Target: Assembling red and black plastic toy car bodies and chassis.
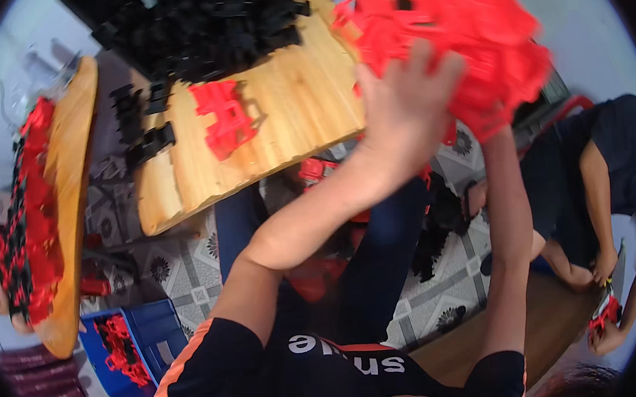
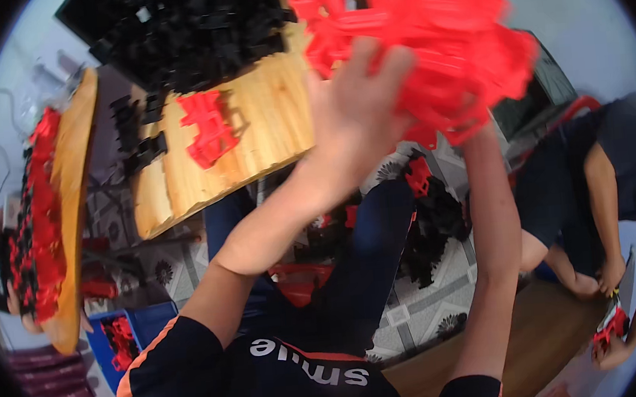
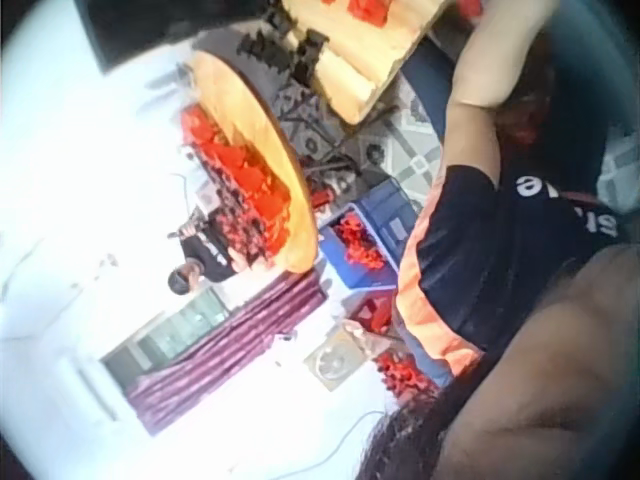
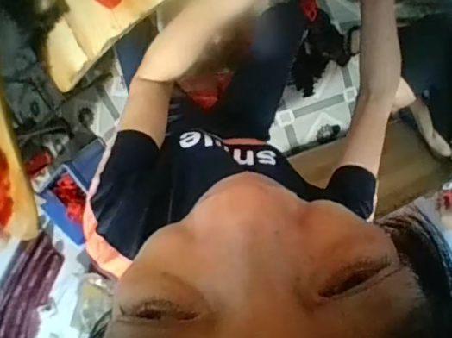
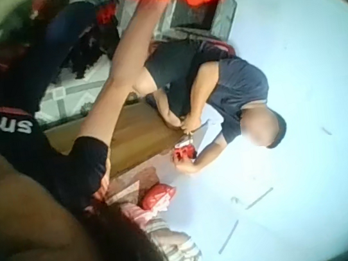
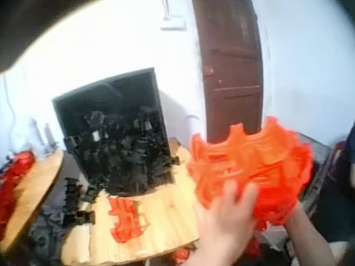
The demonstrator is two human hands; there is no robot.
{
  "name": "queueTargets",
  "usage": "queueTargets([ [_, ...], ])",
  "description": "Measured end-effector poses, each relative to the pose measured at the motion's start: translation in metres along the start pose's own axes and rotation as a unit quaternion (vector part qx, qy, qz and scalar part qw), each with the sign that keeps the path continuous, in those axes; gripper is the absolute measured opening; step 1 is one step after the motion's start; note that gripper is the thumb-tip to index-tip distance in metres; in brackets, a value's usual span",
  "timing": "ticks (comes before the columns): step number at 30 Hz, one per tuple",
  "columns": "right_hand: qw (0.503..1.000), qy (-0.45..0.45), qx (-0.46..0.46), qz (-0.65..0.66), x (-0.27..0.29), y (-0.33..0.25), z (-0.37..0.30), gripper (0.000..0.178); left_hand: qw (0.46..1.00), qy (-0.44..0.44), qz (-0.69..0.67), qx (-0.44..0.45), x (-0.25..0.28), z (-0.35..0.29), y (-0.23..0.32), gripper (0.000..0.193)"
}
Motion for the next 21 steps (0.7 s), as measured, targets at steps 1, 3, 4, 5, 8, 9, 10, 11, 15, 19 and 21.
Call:
queueTargets([
  [1,1.000,-0.018,-0.005,0.006,-0.034,0.001,0.043,0.032,0.999,-0.025,-0.007,0.047,0.013,0.001,-0.020,0.055],
  [3,0.999,-0.037,-0.008,0.019,-0.097,0.001,0.112,0.031,0.995,-0.071,0.015,0.073,0.038,0.006,-0.060,0.067],
  [4,0.999,-0.042,-0.011,0.026,-0.126,0.001,0.138,0.031,0.990,-0.096,0.031,0.103,0.046,0.014,-0.081,0.075],
  [5,0.998,-0.053,-0.020,0.034,-0.157,0.018,0.140,0.031,0.982,-0.119,0.050,0.141,0.055,0.019,-0.108,0.083],
  [8,0.999,0.025,-0.019,0.022,-0.161,0.037,0.177,0.031,0.956,-0.185,0.097,0.204,0.068,0.039,-0.173,0.103],
  [9,0.994,0.107,-0.015,0.010,-0.150,0.049,0.195,0.030,0.938,-0.225,0.121,0.234,0.072,0.043,-0.183,0.110],
  [10,0.994,0.106,-0.017,0.006,-0.140,0.055,0.204,0.030,0.928,-0.251,0.111,0.254,0.073,0.046,-0.199,0.116],
  [11,0.996,0.089,-0.025,0.006,-0.126,0.057,0.207,0.034,0.928,-0.250,0.107,0.254,0.072,0.048,-0.206,0.116],
  [15,0.994,0.103,-0.001,-0.026,-0.147,0.053,0.153,0.048,0.909,-0.268,0.139,0.288,0.088,0.041,-0.234,0.124],
  [19,0.983,0.125,0.108,-0.080,-0.198,0.068,0.072,0.054,0.892,-0.294,0.118,0.323,0.098,0.030,-0.247,0.127],
  [21,0.969,0.129,0.151,-0.147,-0.219,0.089,0.068,0.056,0.918,-0.197,0.153,0.309,0.102,0.020,-0.261,0.122],
])
Point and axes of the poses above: each hand's wrist, its own z-axis towards the middle knuckle, its own x-axis out of the back of the hand, y = z × x, the point moved 2 cm from there along z, towards the middle knuckle, and after that the axes turned 13 degrees about -y, right-handed, at the moved point
